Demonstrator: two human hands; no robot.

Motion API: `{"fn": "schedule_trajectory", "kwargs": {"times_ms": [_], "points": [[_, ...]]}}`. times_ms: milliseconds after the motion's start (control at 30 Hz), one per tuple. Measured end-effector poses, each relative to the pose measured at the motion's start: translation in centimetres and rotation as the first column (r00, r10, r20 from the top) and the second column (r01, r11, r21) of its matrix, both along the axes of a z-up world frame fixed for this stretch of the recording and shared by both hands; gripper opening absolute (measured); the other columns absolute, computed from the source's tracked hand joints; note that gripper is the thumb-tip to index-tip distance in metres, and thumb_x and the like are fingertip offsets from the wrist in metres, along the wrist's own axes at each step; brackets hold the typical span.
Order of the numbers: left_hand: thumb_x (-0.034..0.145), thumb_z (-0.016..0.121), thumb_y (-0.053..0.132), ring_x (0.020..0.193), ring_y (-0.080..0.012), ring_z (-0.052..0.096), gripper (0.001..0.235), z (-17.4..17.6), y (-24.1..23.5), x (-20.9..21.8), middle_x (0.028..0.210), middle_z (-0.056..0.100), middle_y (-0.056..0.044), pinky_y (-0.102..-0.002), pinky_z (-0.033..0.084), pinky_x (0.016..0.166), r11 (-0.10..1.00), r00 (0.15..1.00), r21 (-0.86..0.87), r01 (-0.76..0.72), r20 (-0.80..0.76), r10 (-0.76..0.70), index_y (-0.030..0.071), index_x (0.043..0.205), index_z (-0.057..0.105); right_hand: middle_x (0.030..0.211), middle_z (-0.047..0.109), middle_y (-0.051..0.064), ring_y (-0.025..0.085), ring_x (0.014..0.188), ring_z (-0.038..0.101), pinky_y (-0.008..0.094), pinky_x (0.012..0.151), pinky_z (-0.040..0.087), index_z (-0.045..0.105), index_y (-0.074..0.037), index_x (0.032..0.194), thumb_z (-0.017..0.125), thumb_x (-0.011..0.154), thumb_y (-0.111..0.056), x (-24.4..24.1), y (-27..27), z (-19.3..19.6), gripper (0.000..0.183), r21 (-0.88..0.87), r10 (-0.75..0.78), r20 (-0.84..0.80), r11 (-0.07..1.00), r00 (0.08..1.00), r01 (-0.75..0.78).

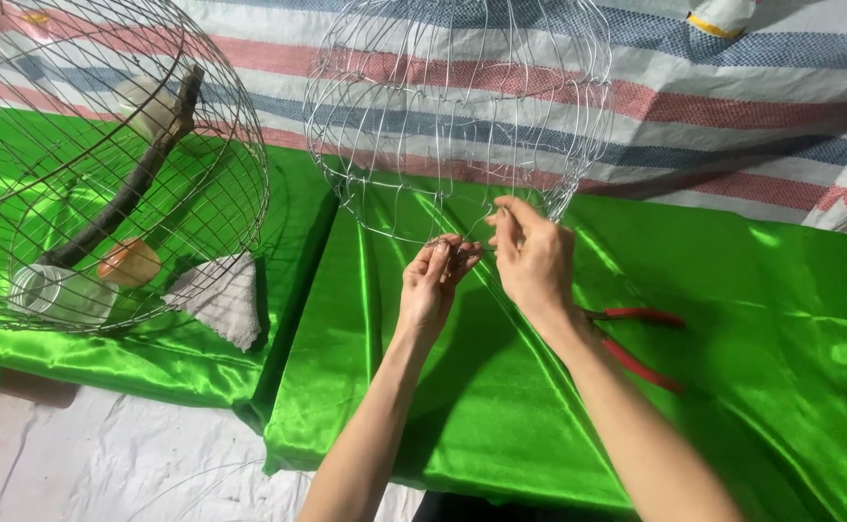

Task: Reinforcing the base of a wire cage by twisting and cutting metal wire with pliers.

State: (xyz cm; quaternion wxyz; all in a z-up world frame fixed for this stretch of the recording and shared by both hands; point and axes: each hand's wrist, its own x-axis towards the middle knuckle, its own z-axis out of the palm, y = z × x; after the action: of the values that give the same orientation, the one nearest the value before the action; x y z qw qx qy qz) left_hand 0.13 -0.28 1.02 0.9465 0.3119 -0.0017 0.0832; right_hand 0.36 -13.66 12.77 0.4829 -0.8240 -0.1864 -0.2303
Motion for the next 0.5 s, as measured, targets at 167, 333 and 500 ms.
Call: {"fn": "schedule_trajectory", "kwargs": {"times_ms": [167,333,500], "points": [[0.104,0.058,0.012,0.102,-0.0358,0.074,0.023,0.6,-0.1,-0.1,0.1,0.076,-0.023,-0.047,0.061,0.095,1.0,1.0,0.006,-0.007,-0.016,0.007,-0.007,0.113,0.069,0.088,0.076,0.022,0.026,0.068,0.074,0.032,0.056,0.062,0.071,0.007,0.112,0.054,0.103,0.0,0.5,0.0,-0.9,0.02,0.042,-0.003,0.018,0.999,1.0,0.002],[0.104,0.058,0.012,0.103,-0.0366,0.074,0.024,0.0,0.0,0.2,0.101,0.076,-0.024,-0.047,0.061,0.095,1.0,1.0,0.024,-0.014,-0.018,0.015,-0.007,0.114,0.068,0.087,0.076,0.021,0.026,0.067,0.073,0.031,0.055,0.063,0.071,0.007,0.112,0.051,0.103,0.003,-0.1,0.3,-0.4,0.022,0.071,-0.002,0.027,0.997,1.0,0.001],[0.103,0.059,0.012,0.103,-0.0362,0.074,0.023,0.2,0.0,0.2,0.101,0.076,-0.024,-0.047,0.061,0.094,1.0,1.0,0.008,-0.009,-0.014,0.009,-0.007,0.114,0.068,0.096,0.075,0.025,0.028,0.073,0.074,0.034,0.058,0.064,0.067,0.006,0.123,0.052,0.106,-0.002,-0.3,0.1,-0.4,0.024,0.079,0.009,0.005,0.997,1.0,-0.009]]}}
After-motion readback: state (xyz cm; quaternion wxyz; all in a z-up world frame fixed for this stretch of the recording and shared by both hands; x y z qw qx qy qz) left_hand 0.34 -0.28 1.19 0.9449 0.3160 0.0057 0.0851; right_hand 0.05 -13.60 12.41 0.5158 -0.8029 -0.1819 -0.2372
